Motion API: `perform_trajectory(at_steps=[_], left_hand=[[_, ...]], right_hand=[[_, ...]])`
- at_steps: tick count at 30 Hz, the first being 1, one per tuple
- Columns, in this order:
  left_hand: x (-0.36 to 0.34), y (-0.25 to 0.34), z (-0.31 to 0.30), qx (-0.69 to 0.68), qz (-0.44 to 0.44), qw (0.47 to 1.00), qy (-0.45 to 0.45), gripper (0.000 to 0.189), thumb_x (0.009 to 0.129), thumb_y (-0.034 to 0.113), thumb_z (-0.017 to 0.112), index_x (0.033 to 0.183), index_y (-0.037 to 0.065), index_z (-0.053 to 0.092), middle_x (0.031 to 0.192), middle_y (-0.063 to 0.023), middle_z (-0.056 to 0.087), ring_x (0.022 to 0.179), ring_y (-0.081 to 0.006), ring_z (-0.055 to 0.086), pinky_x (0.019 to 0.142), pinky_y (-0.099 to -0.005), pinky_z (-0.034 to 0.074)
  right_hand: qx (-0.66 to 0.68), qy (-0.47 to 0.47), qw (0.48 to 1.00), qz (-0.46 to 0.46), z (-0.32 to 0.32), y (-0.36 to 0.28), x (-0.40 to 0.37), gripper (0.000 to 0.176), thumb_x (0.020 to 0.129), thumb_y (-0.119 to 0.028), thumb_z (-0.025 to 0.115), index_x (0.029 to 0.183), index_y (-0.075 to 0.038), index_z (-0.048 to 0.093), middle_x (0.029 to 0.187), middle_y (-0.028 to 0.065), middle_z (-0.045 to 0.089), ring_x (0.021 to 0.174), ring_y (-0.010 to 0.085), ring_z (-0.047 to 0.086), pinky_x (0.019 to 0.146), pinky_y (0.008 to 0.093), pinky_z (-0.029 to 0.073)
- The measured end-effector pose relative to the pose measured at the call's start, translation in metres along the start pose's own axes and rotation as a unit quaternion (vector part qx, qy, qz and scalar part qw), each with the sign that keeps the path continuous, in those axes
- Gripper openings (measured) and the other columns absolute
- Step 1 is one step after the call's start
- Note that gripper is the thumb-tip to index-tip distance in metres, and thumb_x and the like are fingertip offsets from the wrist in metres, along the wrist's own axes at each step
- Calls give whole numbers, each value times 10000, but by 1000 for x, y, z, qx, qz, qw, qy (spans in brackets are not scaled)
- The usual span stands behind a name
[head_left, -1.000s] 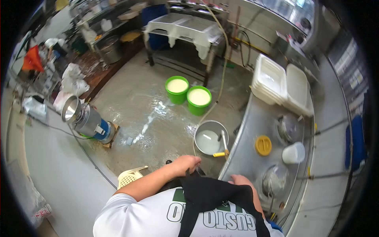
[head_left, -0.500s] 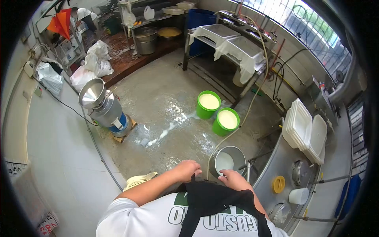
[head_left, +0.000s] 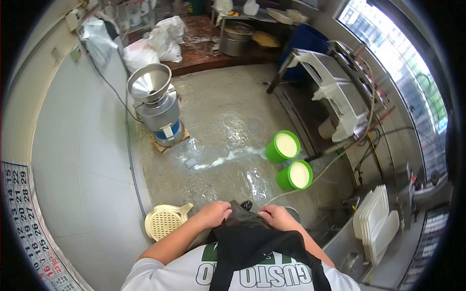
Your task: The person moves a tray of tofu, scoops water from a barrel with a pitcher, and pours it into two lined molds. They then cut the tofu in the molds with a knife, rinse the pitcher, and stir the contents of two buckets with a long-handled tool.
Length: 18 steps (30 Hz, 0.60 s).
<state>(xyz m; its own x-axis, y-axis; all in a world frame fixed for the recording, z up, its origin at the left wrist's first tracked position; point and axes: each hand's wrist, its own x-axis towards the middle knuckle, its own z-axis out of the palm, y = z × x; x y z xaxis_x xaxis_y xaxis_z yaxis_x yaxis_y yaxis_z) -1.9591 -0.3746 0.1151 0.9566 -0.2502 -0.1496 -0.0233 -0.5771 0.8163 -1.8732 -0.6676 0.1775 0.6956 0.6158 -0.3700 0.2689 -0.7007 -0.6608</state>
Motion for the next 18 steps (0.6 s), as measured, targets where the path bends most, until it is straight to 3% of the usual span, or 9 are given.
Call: perform_trajectory(at_steps=[5,7,8,10,13,15,18], left_hand=[[29,-42,-10,-10,-70,997,14,203,984,149,583,1112,23,678,1030,-221,718,1036,-438,669,881,-509,536],[52,-43,-24,-1,-110,994,10,212,976,125,582,1139,31,679,1046,-216,728,1082,-433,665,908,-501,532],[64,-44,-33,17,-81,996,43,206,984,128,567,1133,26,667,1041,-223,720,1020,-442,673,878,-502,538],[95,-43,-51,44,-54,994,80,201,993,130,552,1126,22,655,1035,-229,712,958,-452,681,849,-502,544],[153,-36,-84,39,-108,990,77,212,1010,175,563,1131,25,653,1037,-239,721,957,-455,686,846,-505,546],[192,-21,-104,14,-141,988,59,232,1030,237,579,1097,33,667,1022,-247,728,959,-467,686,829,-511,546],[252,-2,-142,10,-116,992,44,272,1041,291,596,1047,34,686,966,-239,728,890,-445,698,793,-492,550]], right_hand=[[15,-31,999,-24,-20,4,77,323,993,-346,693,1048,-30,733,975,206,736,937,419,704,824,477,556],[58,-58,996,48,-39,0,109,331,987,-362,709,1024,-34,730,954,204,731,913,415,703,805,477,555],[63,-61,995,42,-42,9,126,331,987,-362,709,1024,-34,730,954,204,731,913,415,703,805,477,555],[29,-47,997,-54,-48,40,170,310,1000,-336,693,1042,-30,730,959,203,736,883,388,707,790,457,550],[-64,-122,986,-95,-68,77,241,360,1005,-386,667,1090,-44,739,1020,202,745,945,416,707,826,482,554],[-56,-132,985,-94,-89,90,272,374,1006,-396,655,1112,-47,741,1048,204,745,978,424,704,848,487,555],[-42,-130,986,-97,-141,97,312,375,1006,-387,648,1148,-53,742,1087,206,746,1019,427,702,879,479,562]])
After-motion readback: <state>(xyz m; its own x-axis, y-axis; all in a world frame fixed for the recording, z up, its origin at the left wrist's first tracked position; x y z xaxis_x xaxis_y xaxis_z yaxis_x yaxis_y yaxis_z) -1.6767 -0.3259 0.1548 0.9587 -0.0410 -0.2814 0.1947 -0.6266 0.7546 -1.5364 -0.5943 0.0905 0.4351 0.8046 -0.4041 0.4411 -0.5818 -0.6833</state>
